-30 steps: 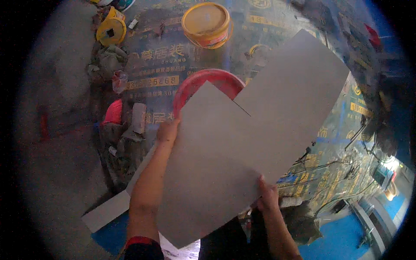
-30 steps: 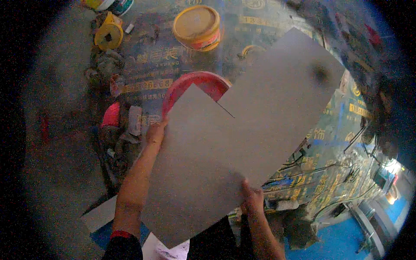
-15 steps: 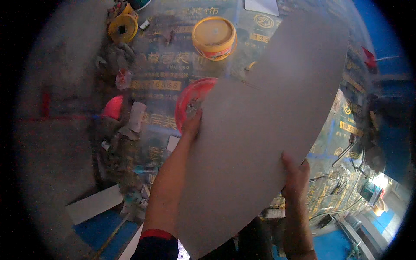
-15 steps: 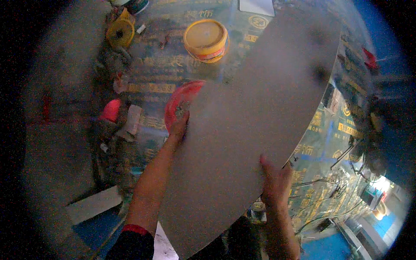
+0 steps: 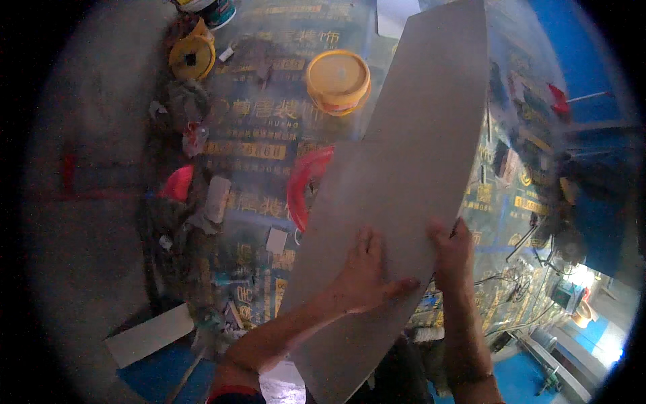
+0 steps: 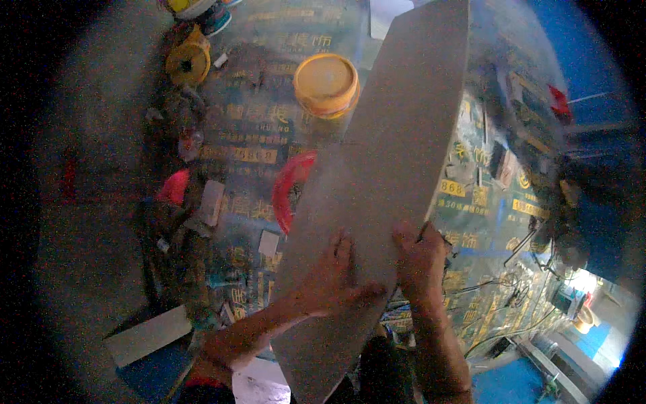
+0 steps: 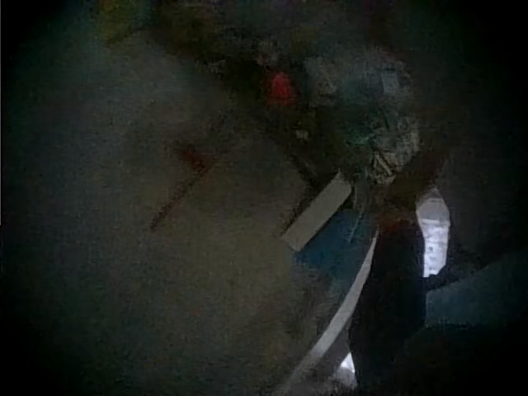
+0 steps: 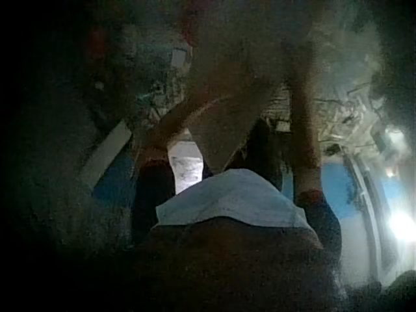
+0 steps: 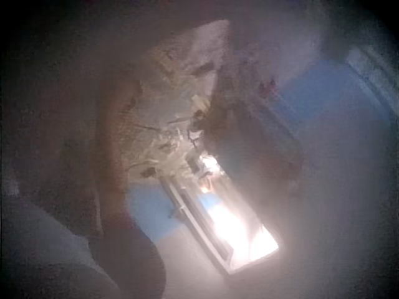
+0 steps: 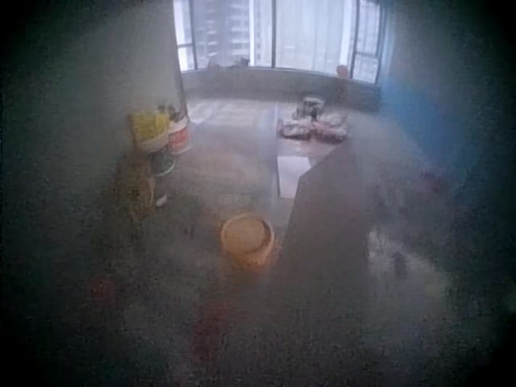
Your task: The person uses an angle grinder to cut a rectangular tile. They hold the tile with one hand and guide the grinder along a marked line with the other, completing the cut and separating the piece.
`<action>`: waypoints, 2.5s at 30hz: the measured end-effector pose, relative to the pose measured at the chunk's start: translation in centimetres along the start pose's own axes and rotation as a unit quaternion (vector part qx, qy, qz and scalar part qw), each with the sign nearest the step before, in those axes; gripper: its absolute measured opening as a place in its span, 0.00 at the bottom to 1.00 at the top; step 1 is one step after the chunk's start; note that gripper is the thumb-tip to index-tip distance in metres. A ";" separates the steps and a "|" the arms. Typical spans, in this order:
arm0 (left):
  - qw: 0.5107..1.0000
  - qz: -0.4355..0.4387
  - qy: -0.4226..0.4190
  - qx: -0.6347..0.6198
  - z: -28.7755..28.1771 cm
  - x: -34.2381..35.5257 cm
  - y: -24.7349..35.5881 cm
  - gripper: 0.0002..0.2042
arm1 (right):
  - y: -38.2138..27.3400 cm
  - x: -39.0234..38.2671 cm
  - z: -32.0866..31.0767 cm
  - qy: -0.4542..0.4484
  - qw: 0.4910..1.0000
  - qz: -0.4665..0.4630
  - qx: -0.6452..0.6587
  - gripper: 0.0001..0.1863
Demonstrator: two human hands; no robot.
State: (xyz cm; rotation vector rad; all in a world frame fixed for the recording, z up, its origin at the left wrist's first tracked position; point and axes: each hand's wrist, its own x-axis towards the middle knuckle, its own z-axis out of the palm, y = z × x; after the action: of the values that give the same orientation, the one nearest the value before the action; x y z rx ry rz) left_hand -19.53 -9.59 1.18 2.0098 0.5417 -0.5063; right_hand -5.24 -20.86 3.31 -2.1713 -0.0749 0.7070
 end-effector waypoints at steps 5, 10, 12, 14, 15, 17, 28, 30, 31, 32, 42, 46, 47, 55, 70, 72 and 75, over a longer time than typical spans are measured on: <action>0.992 0.049 -0.074 -0.088 -3.4 -2.8 2.3 0.62 | -3.7 -1.7 1.7 -0.024 0.996 -0.050 -0.064 0.18; 0.966 0.075 0.065 -0.238 -6.6 -4.8 3.6 0.44 | -7.7 -2.1 5.4 -0.113 0.833 -0.390 -0.376 0.13; 0.954 0.059 0.111 -0.273 -7.1 -4.3 3.5 0.38 | -6.6 -1.5 7.2 -0.079 0.839 -0.411 -0.347 0.14; 0.950 0.020 0.169 -0.262 -8.7 -4.1 1.9 0.33 | -10.8 -2.7 9.6 -0.081 0.963 -0.209 -0.147 0.18; 0.958 -0.003 0.187 -0.219 -9.5 -4.0 2.0 0.30 | -11.6 -2.9 9.5 -0.106 0.972 -0.185 -0.094 0.20; 0.967 0.004 0.214 -0.140 -11.4 -3.7 2.0 0.25 | -12.4 -3.2 8.5 -0.159 0.977 -0.141 0.022 0.23; 0.915 -0.175 0.362 0.024 -12.4 -6.7 -4.7 0.23 | 35.7 7.6 -3.8 -0.072 0.922 0.320 0.206 0.12; 0.908 -0.206 0.364 0.029 -11.7 -6.6 -6.5 0.21 | 50.1 8.0 -9.0 -0.085 0.905 0.262 -0.324 0.14; 0.901 -0.223 0.368 0.054 -12.2 -7.1 -7.0 0.20 | 53.4 8.6 -10.3 -0.040 0.900 0.339 -0.271 0.15; 0.893 -0.239 0.374 0.077 -12.8 -7.9 -7.2 0.19 | 55.5 9.5 -11.3 0.022 0.891 0.426 -0.156 0.17; 0.867 -0.310 0.363 0.145 -14.8 -11.9 -4.5 0.18 | 63.6 19.7 -9.4 0.255 0.712 0.565 0.331 0.33; 0.878 -0.314 0.344 0.112 -14.1 -13.8 -3.5 0.17 | 65.4 19.9 -7.8 0.201 0.742 0.564 0.301 0.28; 0.881 -0.313 0.341 0.098 -13.3 -14.1 -3.9 0.17 | 66.3 20.0 -8.1 0.183 0.747 0.547 0.331 0.26; 0.893 -0.333 0.301 0.039 -7.9 -13.9 -6.1 0.20 | 53.1 18.0 -6.1 0.024 0.755 0.611 0.238 0.18; 0.954 -0.193 0.099 0.209 -4.2 -2.7 4.7 0.30 | 24.5 -1.2 -32.9 0.128 0.815 0.336 0.454 0.09; 0.973 -0.141 0.058 0.174 -2.7 0.2 3.6 0.32 | 22.6 -3.4 -33.5 0.260 0.836 0.152 0.459 0.11; 0.977 -0.169 0.068 0.107 -1.6 0.3 1.3 0.35 | 13.2 -0.9 -37.0 0.237 0.774 0.137 0.571 0.11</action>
State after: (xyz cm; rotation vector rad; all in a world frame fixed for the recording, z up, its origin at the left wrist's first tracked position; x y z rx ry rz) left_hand -18.35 -8.73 2.69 2.1788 0.9580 -0.6566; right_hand 10.55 -55.70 12.40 -1.0840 0.7648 0.1861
